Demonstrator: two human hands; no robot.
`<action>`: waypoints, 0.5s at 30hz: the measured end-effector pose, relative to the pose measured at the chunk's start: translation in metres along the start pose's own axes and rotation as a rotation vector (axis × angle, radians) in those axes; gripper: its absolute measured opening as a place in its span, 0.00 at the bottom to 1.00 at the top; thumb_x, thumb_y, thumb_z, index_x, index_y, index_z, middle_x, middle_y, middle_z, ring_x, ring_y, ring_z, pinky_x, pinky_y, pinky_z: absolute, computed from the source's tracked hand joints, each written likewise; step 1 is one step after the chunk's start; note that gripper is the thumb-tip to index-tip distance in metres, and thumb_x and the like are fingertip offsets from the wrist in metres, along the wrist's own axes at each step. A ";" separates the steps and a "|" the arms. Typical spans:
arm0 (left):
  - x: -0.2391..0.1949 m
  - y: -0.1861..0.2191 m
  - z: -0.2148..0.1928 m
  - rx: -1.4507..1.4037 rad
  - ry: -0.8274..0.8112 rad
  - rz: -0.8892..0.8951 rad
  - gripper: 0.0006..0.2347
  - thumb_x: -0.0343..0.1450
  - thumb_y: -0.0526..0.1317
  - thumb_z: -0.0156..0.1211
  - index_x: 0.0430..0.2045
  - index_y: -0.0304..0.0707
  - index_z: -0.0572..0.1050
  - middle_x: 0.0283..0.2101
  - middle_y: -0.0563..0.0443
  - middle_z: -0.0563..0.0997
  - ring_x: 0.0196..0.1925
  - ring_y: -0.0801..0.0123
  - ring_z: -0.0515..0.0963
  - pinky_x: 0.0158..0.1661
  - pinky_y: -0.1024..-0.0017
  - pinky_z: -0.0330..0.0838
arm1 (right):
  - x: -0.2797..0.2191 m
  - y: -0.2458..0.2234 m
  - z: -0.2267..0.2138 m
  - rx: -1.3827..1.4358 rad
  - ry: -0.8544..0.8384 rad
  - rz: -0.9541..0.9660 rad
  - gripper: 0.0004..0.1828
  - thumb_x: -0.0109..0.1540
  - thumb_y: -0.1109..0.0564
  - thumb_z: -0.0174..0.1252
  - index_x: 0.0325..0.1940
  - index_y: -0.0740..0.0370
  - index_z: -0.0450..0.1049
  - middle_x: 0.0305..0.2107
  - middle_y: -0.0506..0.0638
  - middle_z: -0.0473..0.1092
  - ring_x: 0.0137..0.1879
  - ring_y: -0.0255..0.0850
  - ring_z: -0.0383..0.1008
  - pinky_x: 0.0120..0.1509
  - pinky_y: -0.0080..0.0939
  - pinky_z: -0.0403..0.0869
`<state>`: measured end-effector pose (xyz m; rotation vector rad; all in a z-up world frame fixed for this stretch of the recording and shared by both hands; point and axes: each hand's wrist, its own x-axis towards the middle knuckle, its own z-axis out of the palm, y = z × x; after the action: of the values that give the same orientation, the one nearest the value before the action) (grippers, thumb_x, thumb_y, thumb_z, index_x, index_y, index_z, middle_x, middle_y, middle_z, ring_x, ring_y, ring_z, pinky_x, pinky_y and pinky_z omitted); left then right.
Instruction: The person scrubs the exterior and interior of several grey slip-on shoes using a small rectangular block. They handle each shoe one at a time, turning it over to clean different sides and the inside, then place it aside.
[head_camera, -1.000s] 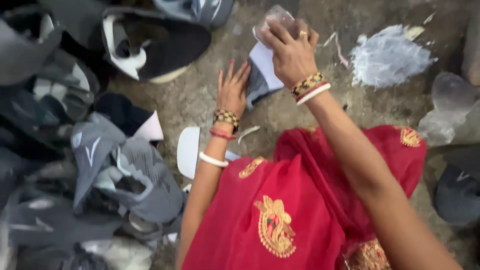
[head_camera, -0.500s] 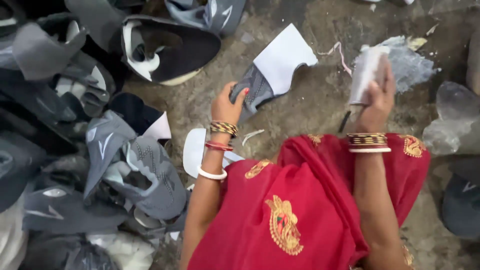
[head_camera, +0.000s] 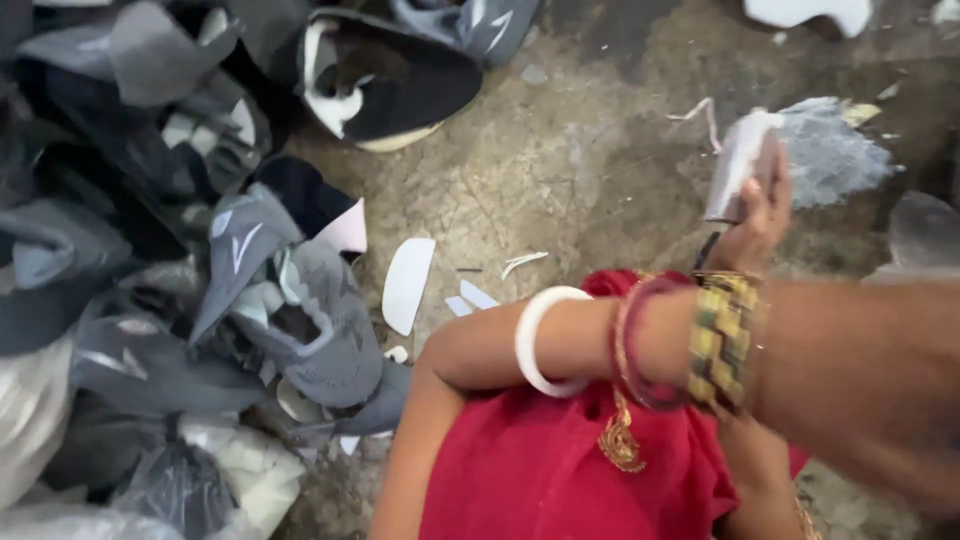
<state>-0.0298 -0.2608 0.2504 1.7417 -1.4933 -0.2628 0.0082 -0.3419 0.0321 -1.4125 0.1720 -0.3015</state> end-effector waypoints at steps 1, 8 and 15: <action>-0.033 -0.016 -0.014 0.002 0.008 -0.018 0.23 0.71 0.65 0.61 0.53 0.55 0.73 0.61 0.54 0.77 0.67 0.62 0.76 0.62 0.66 0.68 | -0.001 0.003 0.003 0.005 -0.016 0.010 0.33 0.66 0.62 0.48 0.77 0.66 0.60 0.71 0.56 0.63 0.76 0.45 0.65 0.81 0.43 0.62; -0.384 -0.103 -0.084 0.907 0.468 -1.407 0.31 0.66 0.41 0.65 0.68 0.44 0.65 0.70 0.38 0.64 0.71 0.38 0.60 0.63 0.42 0.58 | 0.009 0.019 -0.002 0.035 -0.002 -0.012 0.31 0.67 0.63 0.49 0.76 0.67 0.61 0.70 0.56 0.63 0.75 0.45 0.65 0.81 0.44 0.63; -0.584 -0.025 -0.114 0.655 0.305 -2.105 0.49 0.44 0.49 0.80 0.66 0.53 0.67 0.67 0.36 0.64 0.67 0.29 0.60 0.63 0.36 0.55 | 0.008 0.011 0.015 -0.014 -0.055 0.044 0.32 0.66 0.62 0.48 0.76 0.68 0.62 0.70 0.55 0.64 0.75 0.45 0.65 0.81 0.43 0.62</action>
<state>-0.1036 0.3138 0.1118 2.9457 1.0999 -0.4704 0.0218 -0.3290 0.0242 -1.4274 0.1594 -0.2254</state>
